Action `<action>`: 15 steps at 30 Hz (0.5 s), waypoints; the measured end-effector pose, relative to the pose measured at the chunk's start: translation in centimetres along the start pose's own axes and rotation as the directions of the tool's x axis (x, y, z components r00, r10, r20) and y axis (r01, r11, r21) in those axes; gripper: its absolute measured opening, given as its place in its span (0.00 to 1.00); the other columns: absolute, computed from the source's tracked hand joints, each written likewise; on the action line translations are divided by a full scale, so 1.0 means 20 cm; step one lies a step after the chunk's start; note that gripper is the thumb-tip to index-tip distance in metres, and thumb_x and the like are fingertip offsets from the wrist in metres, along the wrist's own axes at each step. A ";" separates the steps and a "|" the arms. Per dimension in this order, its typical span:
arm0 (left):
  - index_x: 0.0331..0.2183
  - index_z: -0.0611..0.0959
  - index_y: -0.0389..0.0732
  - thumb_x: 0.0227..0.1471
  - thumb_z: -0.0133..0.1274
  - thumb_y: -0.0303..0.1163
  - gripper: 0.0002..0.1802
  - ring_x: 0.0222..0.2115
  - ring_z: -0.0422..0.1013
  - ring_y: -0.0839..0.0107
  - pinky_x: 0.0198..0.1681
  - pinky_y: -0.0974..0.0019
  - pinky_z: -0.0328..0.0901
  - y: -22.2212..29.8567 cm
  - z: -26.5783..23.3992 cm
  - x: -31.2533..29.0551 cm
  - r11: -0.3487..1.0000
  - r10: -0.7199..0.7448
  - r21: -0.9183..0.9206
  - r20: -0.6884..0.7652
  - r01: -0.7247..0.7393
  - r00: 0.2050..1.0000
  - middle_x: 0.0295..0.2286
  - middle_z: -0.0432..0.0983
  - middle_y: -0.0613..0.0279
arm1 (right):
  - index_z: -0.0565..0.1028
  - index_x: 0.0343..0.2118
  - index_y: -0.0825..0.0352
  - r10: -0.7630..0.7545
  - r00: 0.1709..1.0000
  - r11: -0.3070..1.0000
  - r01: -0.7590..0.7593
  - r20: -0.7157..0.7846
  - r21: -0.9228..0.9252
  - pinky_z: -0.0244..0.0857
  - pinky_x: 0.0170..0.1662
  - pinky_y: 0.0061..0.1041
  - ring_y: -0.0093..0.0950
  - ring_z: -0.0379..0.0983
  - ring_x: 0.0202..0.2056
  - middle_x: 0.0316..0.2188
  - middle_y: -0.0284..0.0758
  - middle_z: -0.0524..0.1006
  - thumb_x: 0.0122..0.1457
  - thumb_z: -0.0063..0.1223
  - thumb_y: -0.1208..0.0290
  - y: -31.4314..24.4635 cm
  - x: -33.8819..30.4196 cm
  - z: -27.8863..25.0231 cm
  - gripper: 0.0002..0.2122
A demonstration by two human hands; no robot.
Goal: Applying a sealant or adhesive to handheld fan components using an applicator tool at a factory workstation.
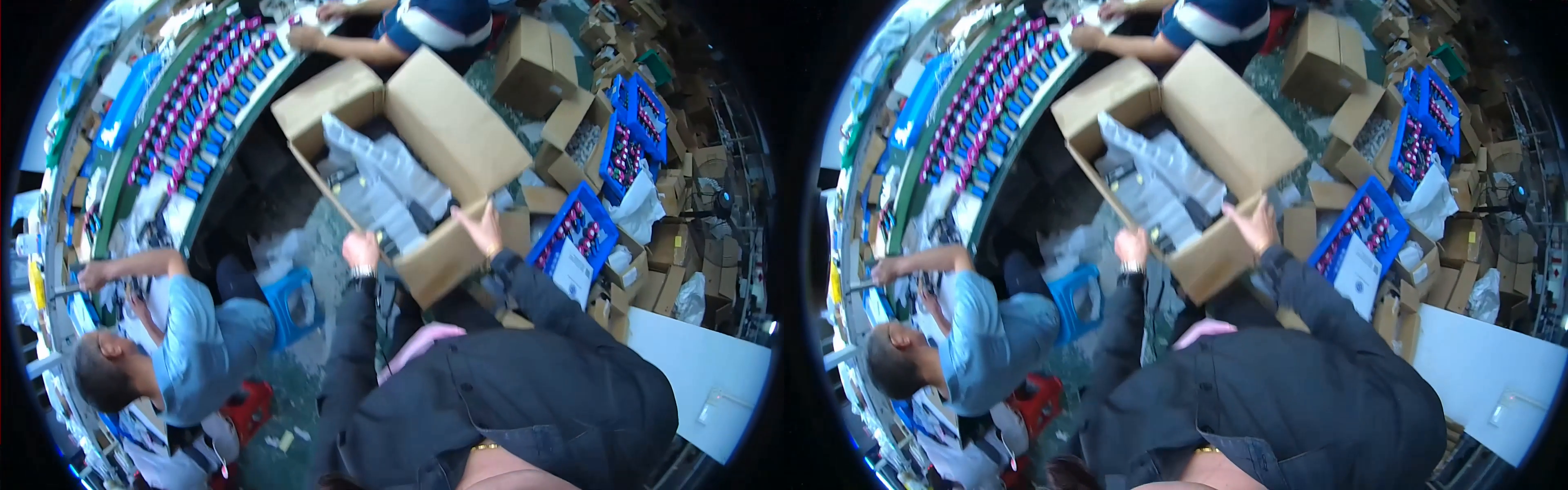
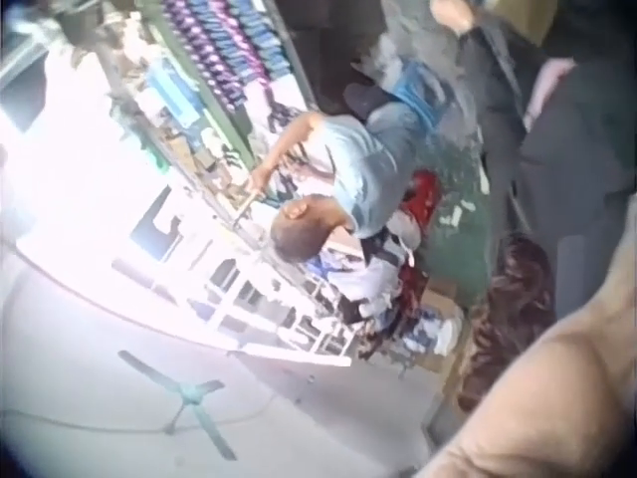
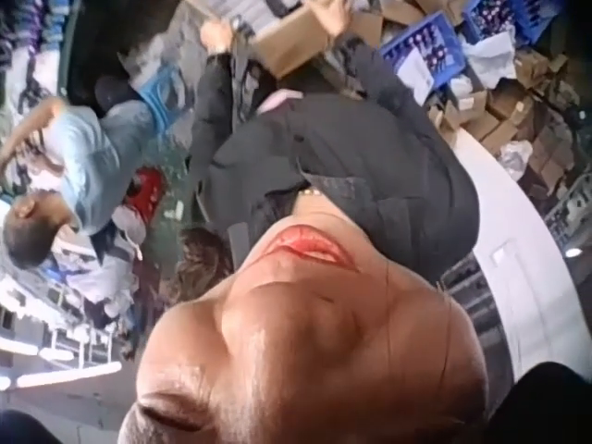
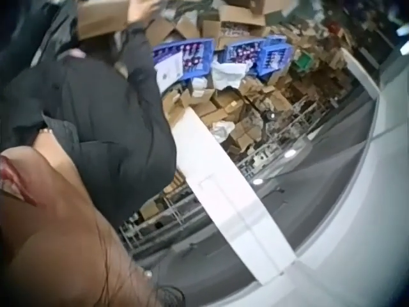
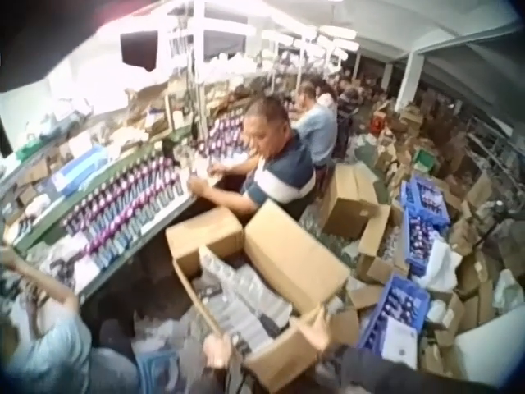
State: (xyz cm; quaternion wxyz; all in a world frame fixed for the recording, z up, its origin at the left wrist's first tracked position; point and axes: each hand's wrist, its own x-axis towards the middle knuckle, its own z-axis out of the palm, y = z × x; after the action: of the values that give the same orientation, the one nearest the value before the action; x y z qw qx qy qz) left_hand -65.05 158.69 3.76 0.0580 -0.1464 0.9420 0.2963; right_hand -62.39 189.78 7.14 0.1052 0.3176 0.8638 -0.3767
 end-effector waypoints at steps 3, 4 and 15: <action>0.24 0.86 0.32 0.50 0.58 0.41 0.19 0.33 0.79 0.39 0.39 0.45 0.74 0.01 0.13 -0.01 0.997 -0.058 -0.040 0.018 0.059 0.998 0.27 0.80 0.37 | 0.43 0.72 0.79 0.047 0.989 0.980 -0.073 -0.140 -0.183 0.39 0.75 0.40 0.56 0.38 0.74 0.72 0.65 0.44 0.39 0.68 0.27 -0.14 0.11 -0.02 0.71; 0.24 0.86 0.31 0.50 0.58 0.41 0.19 0.32 0.80 0.41 0.39 0.46 0.75 0.05 0.22 -0.09 0.990 -0.122 -0.058 0.081 0.127 0.989 0.26 0.81 0.38 | 0.43 0.72 0.79 0.071 0.990 0.972 -0.096 -0.121 -0.214 0.39 0.75 0.40 0.56 0.38 0.74 0.72 0.65 0.44 0.39 0.68 0.27 -0.06 0.12 -0.02 0.71; 0.37 0.84 0.24 0.64 0.53 0.56 0.36 0.22 0.83 0.58 0.27 0.64 0.79 0.28 0.13 -0.22 0.571 -0.035 -0.543 0.733 0.615 0.679 0.27 0.84 0.45 | 0.74 0.45 0.78 0.328 0.831 0.752 -0.518 0.450 0.409 0.79 0.40 0.64 0.54 0.81 0.42 0.41 0.53 0.79 0.52 0.59 0.84 0.30 0.52 0.08 0.16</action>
State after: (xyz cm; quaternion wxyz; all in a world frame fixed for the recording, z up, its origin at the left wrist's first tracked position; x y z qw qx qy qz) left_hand -62.63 165.64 5.63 0.3722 -0.2285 0.5950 0.6747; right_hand -66.72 196.60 -1.88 0.2522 0.4515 0.6013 -0.6091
